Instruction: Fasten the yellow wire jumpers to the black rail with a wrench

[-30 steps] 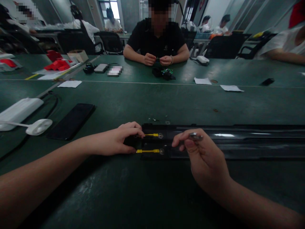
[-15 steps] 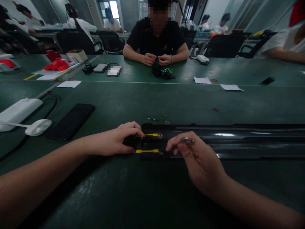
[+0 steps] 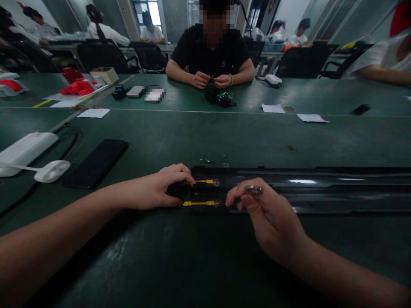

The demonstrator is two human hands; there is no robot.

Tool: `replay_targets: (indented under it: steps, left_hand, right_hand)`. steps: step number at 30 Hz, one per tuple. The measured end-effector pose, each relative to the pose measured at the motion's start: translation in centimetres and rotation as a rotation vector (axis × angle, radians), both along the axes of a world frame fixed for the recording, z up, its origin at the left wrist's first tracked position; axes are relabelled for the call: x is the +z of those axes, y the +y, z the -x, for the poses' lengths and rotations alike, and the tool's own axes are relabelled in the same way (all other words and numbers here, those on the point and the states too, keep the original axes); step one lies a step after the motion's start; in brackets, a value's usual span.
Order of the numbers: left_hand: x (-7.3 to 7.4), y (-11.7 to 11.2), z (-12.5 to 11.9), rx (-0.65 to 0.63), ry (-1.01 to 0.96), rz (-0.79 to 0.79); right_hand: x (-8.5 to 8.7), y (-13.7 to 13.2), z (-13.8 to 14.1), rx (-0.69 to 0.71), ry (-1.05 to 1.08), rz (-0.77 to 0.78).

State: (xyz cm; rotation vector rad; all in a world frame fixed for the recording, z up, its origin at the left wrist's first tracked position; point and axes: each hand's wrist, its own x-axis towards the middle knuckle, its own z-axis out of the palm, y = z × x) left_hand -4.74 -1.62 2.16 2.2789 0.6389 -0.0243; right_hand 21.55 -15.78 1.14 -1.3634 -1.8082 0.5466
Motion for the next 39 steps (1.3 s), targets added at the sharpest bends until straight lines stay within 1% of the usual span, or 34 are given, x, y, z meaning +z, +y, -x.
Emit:
replay_targets:
  steps: [6,12,15,16,18,25,30,33,37,39]
  left_hand:
    - [-0.2,0.2,0.0,-0.006,-0.001,-0.007]
    - [-0.1,0.1,0.0,0.001,0.01,-0.016]
    - [0.0,0.1,0.0,-0.007,0.01,-0.008]
    - [0.0,0.1,0.0,-0.007,0.011,-0.006]
    - [0.0,0.1,0.0,-0.008,0.014,-0.006]
    - [0.1,0.0,0.0,-0.008,0.014,-0.011]
    - [0.3,-0.1,-0.2,-0.005,0.027,-0.017]
    - [0.3,-0.1,-0.3,-0.008,0.024,-0.02]
    - [0.2,0.0,-0.2,-0.01,0.012,-0.01]
    - [0.2,0.1,-0.2,-0.01,0.013,-0.013]
  right_hand:
    - [0.2,-0.2,0.4,-0.036,-0.052,-0.051]
    - [0.2,-0.5,1.0,-0.089,-0.131,-0.163]
    - [0.4,-0.3,0.4,-0.196,-0.114,-0.21]
    - [0.5,-0.3,0.2,-0.243,-0.094,-0.202]
    - [0.7,-0.1,-0.1,-0.285,-0.067,-0.178]
    - [0.9,0.0,0.0,-0.228,-0.017,-0.079]
    - [0.8,0.3,0.2,-0.134,0.05,0.007]
    - [0.7,0.3,0.3,-0.101,0.107,0.051]
    - [0.4,0.3,0.2,-0.068,0.198,0.081]
    - [0.4,0.4,0.2,-0.041,0.187,0.073]
